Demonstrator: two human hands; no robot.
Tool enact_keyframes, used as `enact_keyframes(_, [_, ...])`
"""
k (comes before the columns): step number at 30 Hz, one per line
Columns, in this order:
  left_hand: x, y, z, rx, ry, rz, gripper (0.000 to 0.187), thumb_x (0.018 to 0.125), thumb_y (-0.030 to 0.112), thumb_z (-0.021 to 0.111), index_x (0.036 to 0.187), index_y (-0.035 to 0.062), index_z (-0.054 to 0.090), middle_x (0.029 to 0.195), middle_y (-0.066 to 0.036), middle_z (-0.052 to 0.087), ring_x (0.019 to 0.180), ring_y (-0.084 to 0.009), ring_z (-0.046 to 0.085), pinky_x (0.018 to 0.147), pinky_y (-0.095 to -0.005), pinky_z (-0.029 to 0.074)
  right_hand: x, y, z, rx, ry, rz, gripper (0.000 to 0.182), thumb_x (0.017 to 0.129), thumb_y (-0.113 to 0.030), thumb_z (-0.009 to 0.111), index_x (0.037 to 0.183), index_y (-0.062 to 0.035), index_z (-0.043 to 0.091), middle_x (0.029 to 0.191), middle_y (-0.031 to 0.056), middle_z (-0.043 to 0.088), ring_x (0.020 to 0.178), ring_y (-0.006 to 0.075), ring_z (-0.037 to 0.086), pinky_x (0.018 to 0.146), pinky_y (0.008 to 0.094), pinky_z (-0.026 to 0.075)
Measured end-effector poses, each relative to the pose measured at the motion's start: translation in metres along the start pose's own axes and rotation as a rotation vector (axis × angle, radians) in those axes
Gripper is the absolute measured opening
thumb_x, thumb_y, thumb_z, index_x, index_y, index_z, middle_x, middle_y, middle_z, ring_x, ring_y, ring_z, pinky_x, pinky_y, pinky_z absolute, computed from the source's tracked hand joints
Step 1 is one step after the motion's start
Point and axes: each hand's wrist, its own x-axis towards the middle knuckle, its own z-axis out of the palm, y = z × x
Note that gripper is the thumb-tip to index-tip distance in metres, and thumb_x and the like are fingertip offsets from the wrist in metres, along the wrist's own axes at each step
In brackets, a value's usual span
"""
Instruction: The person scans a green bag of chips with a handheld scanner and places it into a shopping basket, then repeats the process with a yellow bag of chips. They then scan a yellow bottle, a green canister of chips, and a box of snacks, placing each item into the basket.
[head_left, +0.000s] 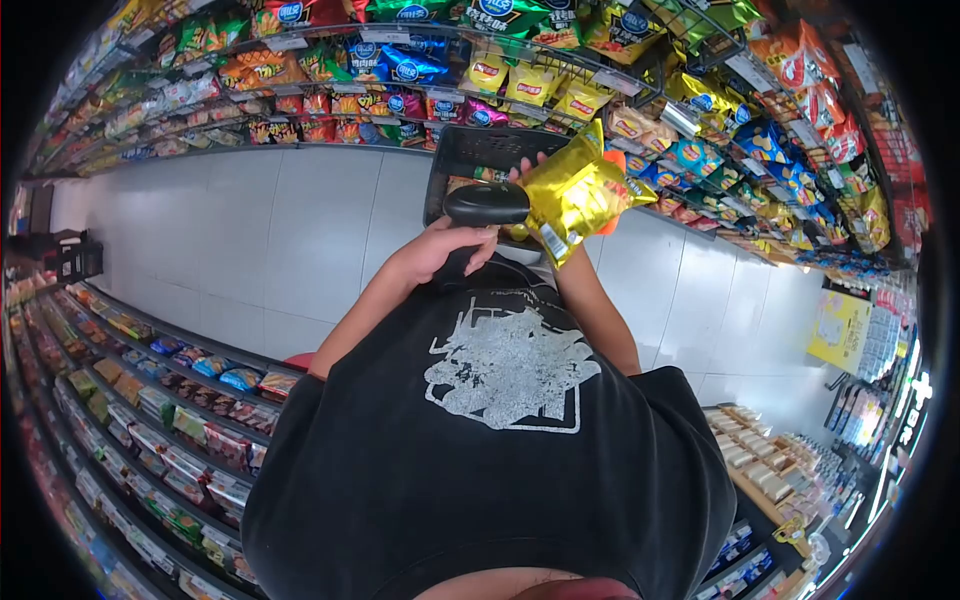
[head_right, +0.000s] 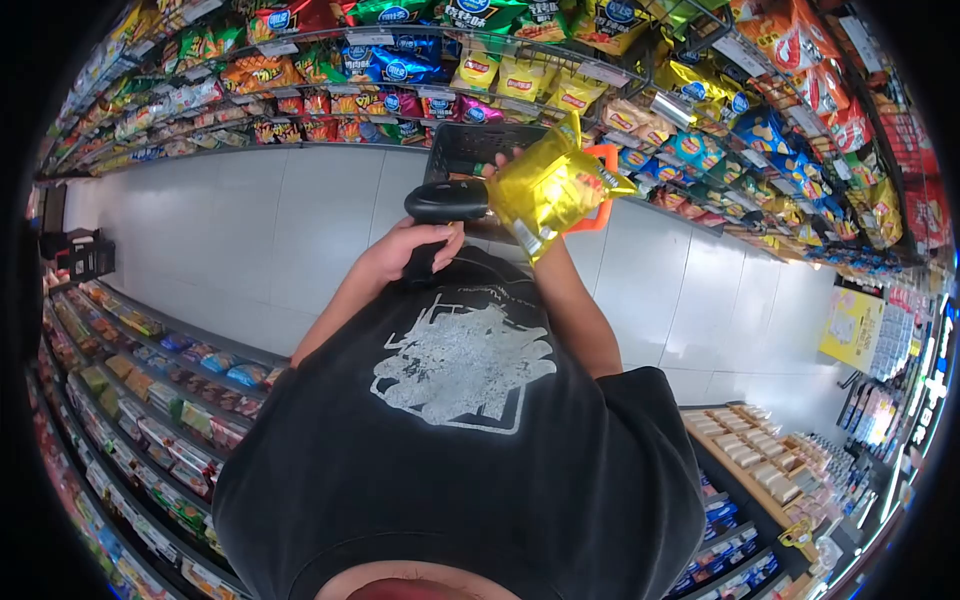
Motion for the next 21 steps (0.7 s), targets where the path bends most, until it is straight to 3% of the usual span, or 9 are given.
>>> enact_keyframes(2, [0.005,0.002,0.0,0.056,-0.048,-0.011,0.02,0.098,0.024,0.057,0.091,0.0048,0.053,0.068,-0.004,0.053,0.058,-0.0117,0.051,0.056,-0.0254,0.042,0.003,-0.01,-0.008,1.245,0.149,0.306,0.054,0.1,-0.052,0.051,0.14,-0.0163,0.05,0.146,0.0134,0.049,0.139,0.0364,0.042,0.118,0.0554,0.031])
enact_keyframes(4, [0.011,0.004,0.004,0.121,-0.081,-0.027,0.02,0.098,0.023,0.057,0.093,0.0043,0.054,0.068,-0.004,0.053,0.058,-0.011,0.05,0.056,-0.0252,0.041,0.006,-0.033,-0.011,1.428,-0.067,0.121,0.053,0.101,-0.051,0.048,0.141,-0.0159,0.049,0.147,0.0154,0.048,0.139,0.0385,0.041,0.118,0.057,0.031])
enact_keyframes(7, [0.014,0.01,0.015,0.214,-0.081,-0.116,0.02,0.098,0.023,0.058,0.092,0.0038,0.054,0.069,-0.003,0.054,0.058,-0.01,0.05,0.057,-0.0249,0.041,0.0,-0.055,-0.015,1.19,0.163,0.229,0.085,0.09,-0.073,0.049,0.148,-0.0114,0.042,0.151,0.0139,0.045,0.141,0.0423,0.038,0.121,0.0646,0.019])
enact_keyframes(9, [0.012,0.007,0.012,0.223,-0.081,-0.137,0.018,0.099,0.021,0.058,0.096,0.0029,0.056,0.068,-0.002,0.053,0.059,-0.0101,0.05,0.058,-0.0256,0.041,-0.002,-0.031,-0.029,1.389,0.034,0.291,0.089,0.088,-0.075,0.05,0.148,-0.01,0.042,0.15,0.0122,0.046,0.141,0.0427,0.038,0.121,0.0647,0.02])
enact_keyframes(11, [0.011,0.001,0.003,0.232,-0.089,-0.091,0.015,0.1,0.019,0.058,0.096,0.0048,0.056,0.068,-0.001,0.052,0.06,-0.0105,0.051,0.057,-0.0263,0.042,-0.008,-0.029,-0.026,1.551,-0.143,0.093,0.078,0.093,-0.066,0.051,0.145,-0.008,0.046,0.147,0.0122,0.049,0.14,0.0405,0.041,0.121,0.0616,0.024])
enact_keyframes(15, [0.011,0.013,0.009,0.217,-0.043,-0.036,0.019,0.098,0.021,0.057,0.092,0.0024,0.057,0.065,-0.002,0.053,0.059,-0.0114,0.05,0.061,-0.0259,0.04,-0.003,-0.04,-0.025,1.51,-0.1,0.154,0.065,0.099,-0.058,0.049,0.141,-0.0078,0.05,0.141,0.0128,0.055,0.135,0.0383,0.047,0.121,0.0574,0.028])
enact_keyframes(21, [0.01,0.015,0.007,0.24,-0.026,-0.069,0.019,0.097,0.02,0.057,0.09,0.0031,0.058,0.066,-0.003,0.054,0.06,-0.012,0.051,0.061,-0.0262,0.04,0.005,-0.042,-0.014,1.519,-0.124,0.089,0.063,0.099,-0.058,0.046,0.141,-0.011,0.051,0.141,0.0155,0.055,0.134,0.0391,0.049,0.118,0.0583,0.033])
